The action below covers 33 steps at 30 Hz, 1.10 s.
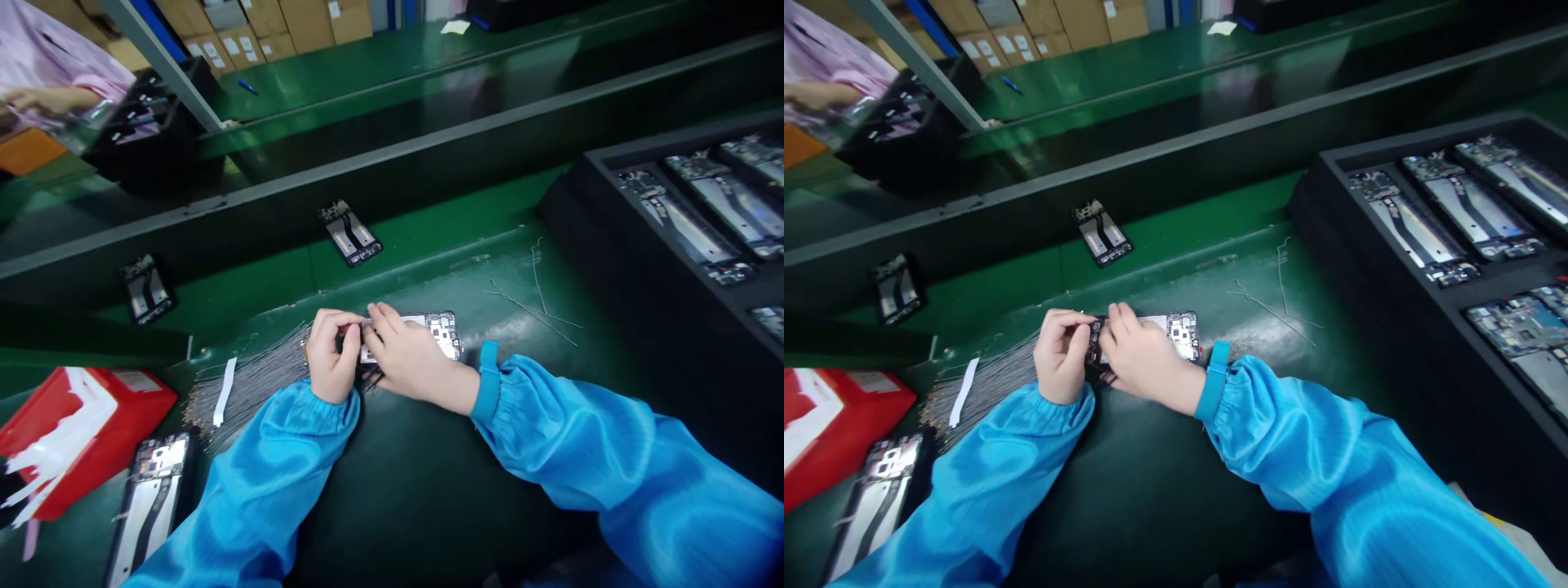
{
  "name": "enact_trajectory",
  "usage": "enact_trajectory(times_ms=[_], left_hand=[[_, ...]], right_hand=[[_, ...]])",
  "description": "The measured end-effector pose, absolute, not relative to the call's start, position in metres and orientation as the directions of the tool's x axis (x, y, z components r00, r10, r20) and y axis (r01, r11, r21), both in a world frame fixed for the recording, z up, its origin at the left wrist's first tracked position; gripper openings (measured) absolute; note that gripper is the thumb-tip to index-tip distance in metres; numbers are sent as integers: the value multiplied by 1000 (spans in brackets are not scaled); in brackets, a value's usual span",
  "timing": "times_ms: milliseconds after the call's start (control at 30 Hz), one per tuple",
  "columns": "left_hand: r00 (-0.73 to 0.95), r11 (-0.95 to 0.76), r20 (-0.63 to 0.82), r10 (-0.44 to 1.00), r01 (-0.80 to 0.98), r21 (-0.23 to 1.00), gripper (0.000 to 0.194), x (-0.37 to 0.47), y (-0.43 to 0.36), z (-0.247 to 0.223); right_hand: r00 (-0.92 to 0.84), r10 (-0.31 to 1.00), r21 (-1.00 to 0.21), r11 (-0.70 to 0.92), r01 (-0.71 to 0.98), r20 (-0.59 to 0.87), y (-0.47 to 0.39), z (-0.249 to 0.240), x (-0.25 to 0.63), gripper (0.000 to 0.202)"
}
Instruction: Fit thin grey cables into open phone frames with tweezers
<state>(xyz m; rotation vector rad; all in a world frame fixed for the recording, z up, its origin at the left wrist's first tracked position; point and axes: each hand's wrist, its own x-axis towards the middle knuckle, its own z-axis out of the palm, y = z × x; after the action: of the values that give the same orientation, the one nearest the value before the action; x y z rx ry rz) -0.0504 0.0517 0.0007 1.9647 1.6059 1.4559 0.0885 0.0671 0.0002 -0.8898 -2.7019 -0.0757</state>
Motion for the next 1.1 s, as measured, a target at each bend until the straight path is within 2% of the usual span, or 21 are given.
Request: enact_trajectory(times_ms=[67,167,233,333,467,567,667,733,800,833,900,933,1000,1033,1100], left_hand=[[-90,-382,547,832,621,684,10,-51,52,-1],[-62,-399,556,829,632,665,10,-50,52,-3],[-59,-398,560,826,641,656,11,-49,51,-3],[-59,-394,558,828,648,652,14,-47,51,-3],[-41,-400,542,839,629,667,13,-46,53,-3],[-23,-409,534,845,617,673,14,-44,55,-4],[-5,-422,536,844,612,669,14,-40,53,-7],[11,-419,533,846,631,653,14,-38,52,-5],[76,-399,501,862,711,579,15,-39,52,3],[135,-379,454,881,777,503,14,-43,52,9],[216,-290,267,939,915,279,12,-58,54,28],[194,-218,155,969,962,161,11,-69,54,39],[7,-7,-13,1000,1000,-15,13,-96,54,61],[-112,107,-53,992,991,-82,15,-111,54,70],[-328,305,-161,931,940,-153,17,-140,53,80]], right_hand=[[-754,601,-69,791,607,265,76,1,88,64],[-805,552,-67,831,552,216,85,10,91,52],[-813,541,-41,837,546,215,94,19,98,52],[-783,565,68,798,599,261,120,33,118,53],[-642,685,197,616,762,343,163,43,146,51],[-559,766,179,531,829,317,181,37,148,50],[-542,814,127,527,840,209,186,22,127,36],[-531,826,99,522,847,188,188,11,106,35],[-505,840,72,501,862,201,192,1,83,44],[-487,849,59,486,872,207,194,-2,74,48],[-457,862,38,461,887,217,201,-6,59,48],[-450,866,32,454,890,220,205,-7,55,45],[-447,866,29,453,891,223,211,-5,54,39],[-450,865,32,455,890,222,213,-3,57,39],[-461,857,53,462,885,228,213,2,68,41]])
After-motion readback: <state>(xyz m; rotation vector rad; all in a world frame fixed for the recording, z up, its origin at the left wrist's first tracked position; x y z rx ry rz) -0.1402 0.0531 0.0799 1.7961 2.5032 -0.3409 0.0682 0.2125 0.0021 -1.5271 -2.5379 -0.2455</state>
